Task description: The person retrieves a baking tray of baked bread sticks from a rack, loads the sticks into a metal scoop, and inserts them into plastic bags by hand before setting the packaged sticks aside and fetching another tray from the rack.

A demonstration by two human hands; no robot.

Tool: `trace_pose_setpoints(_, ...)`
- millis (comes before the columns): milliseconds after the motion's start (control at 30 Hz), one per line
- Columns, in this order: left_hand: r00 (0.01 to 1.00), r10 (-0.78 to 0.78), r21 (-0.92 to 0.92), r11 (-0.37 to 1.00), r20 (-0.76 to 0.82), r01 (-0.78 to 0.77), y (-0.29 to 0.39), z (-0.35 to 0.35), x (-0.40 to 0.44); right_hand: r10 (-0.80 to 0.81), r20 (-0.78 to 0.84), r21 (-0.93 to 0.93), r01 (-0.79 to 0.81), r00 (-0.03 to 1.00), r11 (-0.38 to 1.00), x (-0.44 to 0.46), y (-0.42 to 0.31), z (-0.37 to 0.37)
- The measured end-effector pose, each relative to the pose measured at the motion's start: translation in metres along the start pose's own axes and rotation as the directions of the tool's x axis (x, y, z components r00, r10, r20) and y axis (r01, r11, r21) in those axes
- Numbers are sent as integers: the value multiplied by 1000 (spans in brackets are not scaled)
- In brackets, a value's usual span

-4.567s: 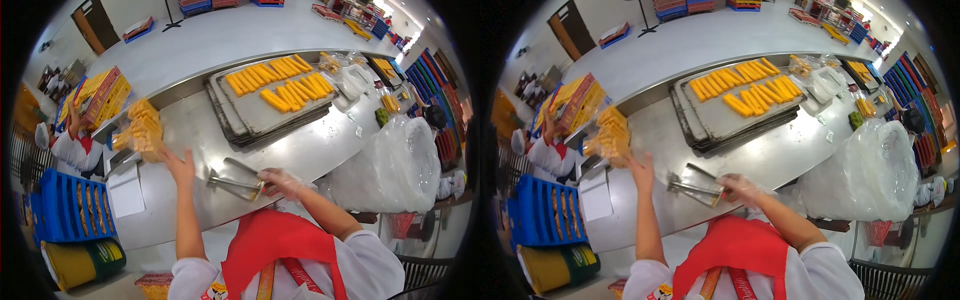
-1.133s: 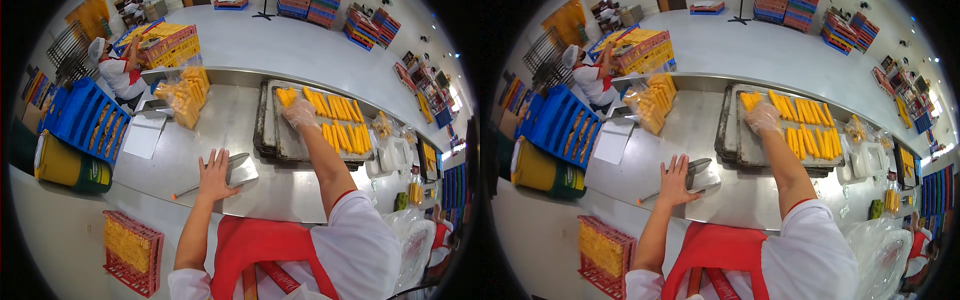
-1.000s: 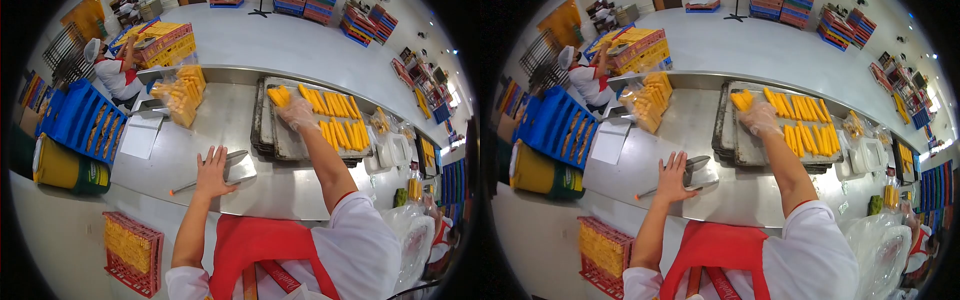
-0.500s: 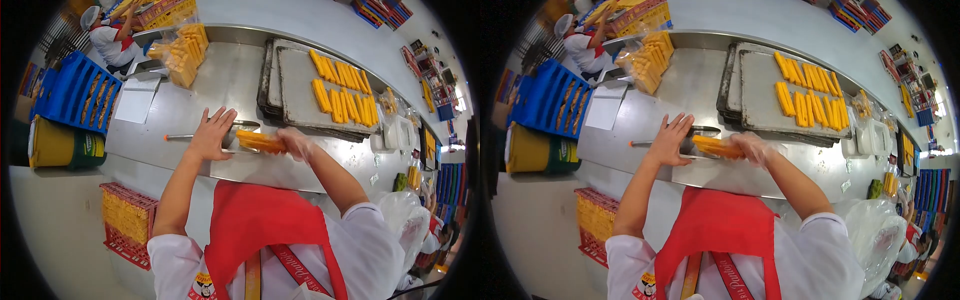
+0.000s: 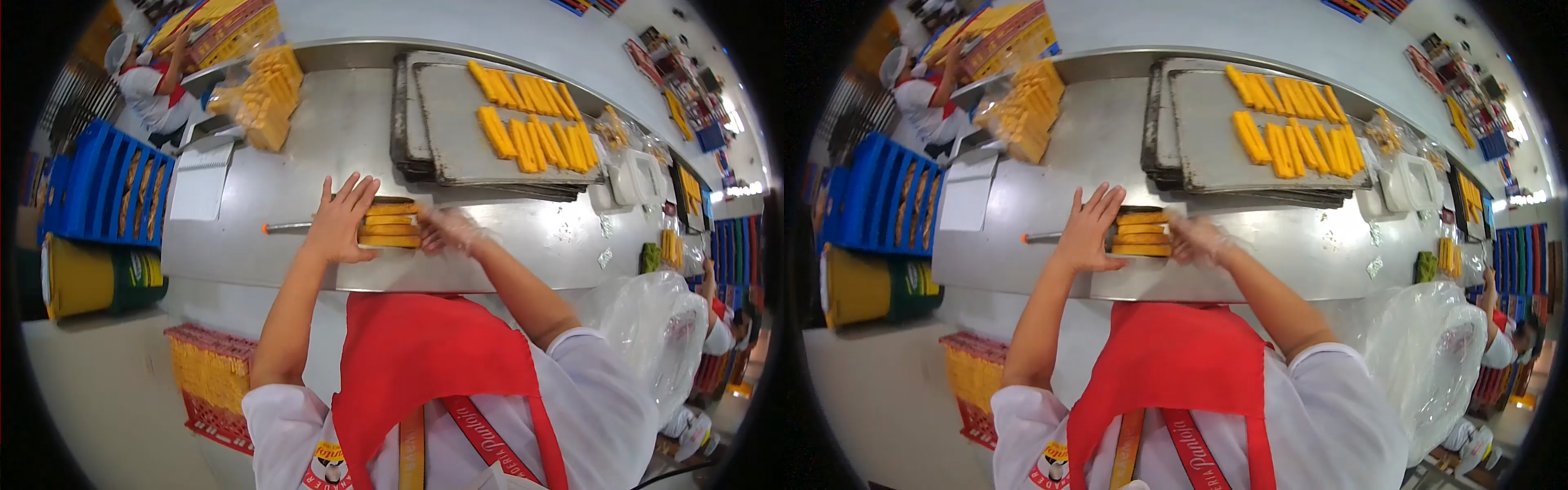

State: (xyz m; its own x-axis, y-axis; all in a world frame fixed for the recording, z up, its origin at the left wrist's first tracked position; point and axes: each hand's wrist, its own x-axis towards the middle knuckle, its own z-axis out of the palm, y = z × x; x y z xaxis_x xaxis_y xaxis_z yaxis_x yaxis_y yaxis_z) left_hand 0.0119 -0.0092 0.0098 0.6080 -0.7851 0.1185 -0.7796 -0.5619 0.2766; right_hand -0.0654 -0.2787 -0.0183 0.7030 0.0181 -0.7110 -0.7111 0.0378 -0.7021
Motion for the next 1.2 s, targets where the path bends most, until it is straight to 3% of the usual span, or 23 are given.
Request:
trace_pose_setpoints(67,1000,25,-27,999,-7,-25,9,7,8,-38,16,-84,39,999,996,-13,-8,1)
trace_pose_setpoints(133,1000,27,-58,998,3,-27,17,9,14,-42,-151,-210,9,988,978,-21,-6,-1)
trace_pose_setpoints(167,999,36,-83,996,-22,-37,20,12,17,-36,-149,-202,6,988,979,-21,-2,-10)
trace_pose_setpoints(233,998,38,-106,993,-40,-42,25,13,20,-324,-310,-651,49,894,758,-23,2,-33)
trace_pose_setpoints(367,998,35,-124,991,-53,-41,30,14,25,-436,-334,-687,101,835,720,-49,-13,-15)
trace_pose_setpoints(433,997,44,-106,993,-64,-51,30,14,26,-470,-276,-796,75,838,601,-56,-25,11)
trace_pose_setpoints(500,998,42,-103,994,-57,-48,30,14,26,-457,-278,-791,68,845,608,-33,-9,12)
trace_pose_setpoints(567,997,46,-100,994,-59,-52,29,15,25,-577,-364,-685,210,731,698,-16,5,10)
trace_pose_setpoints(600,997,46,-105,993,-63,-53,29,14,24,-580,-361,-686,214,731,696,-20,0,9)
trace_pose_setpoints(667,998,41,-103,994,-54,-46,28,13,25,-691,-138,-737,393,710,550,-31,-10,3)
trace_pose_setpoints(700,998,38,-105,994,-43,-43,29,12,25,-691,-137,-738,392,710,550,-35,-17,6)
trace_pose_setpoints(767,999,38,-88,995,-28,-40,31,10,26,-663,226,-944,328,713,30,-40,-28,15)
trace_pose_setpoints(800,999,36,-70,997,-13,-37,31,10,26,-663,227,-944,328,713,30,-34,-24,16)
trace_pose_setpoints(867,999,44,-66,997,-12,-45,29,13,25,-584,313,-950,253,749,-184,-16,-16,16)
trace_pose_setpoints(1000,999,49,-56,997,2,-49,30,13,25,-530,253,-962,153,809,-226,-41,-36,-2)
trace_pose_setpoints(1100,999,41,-42,998,-15,-41,28,13,25,-454,75,-985,-5,888,-172,-49,-32,-41)
trace_pose_setpoints(1200,999,29,-78,997,-27,-31,26,13,23,-475,-108,-941,64,873,332,-58,-18,-73)
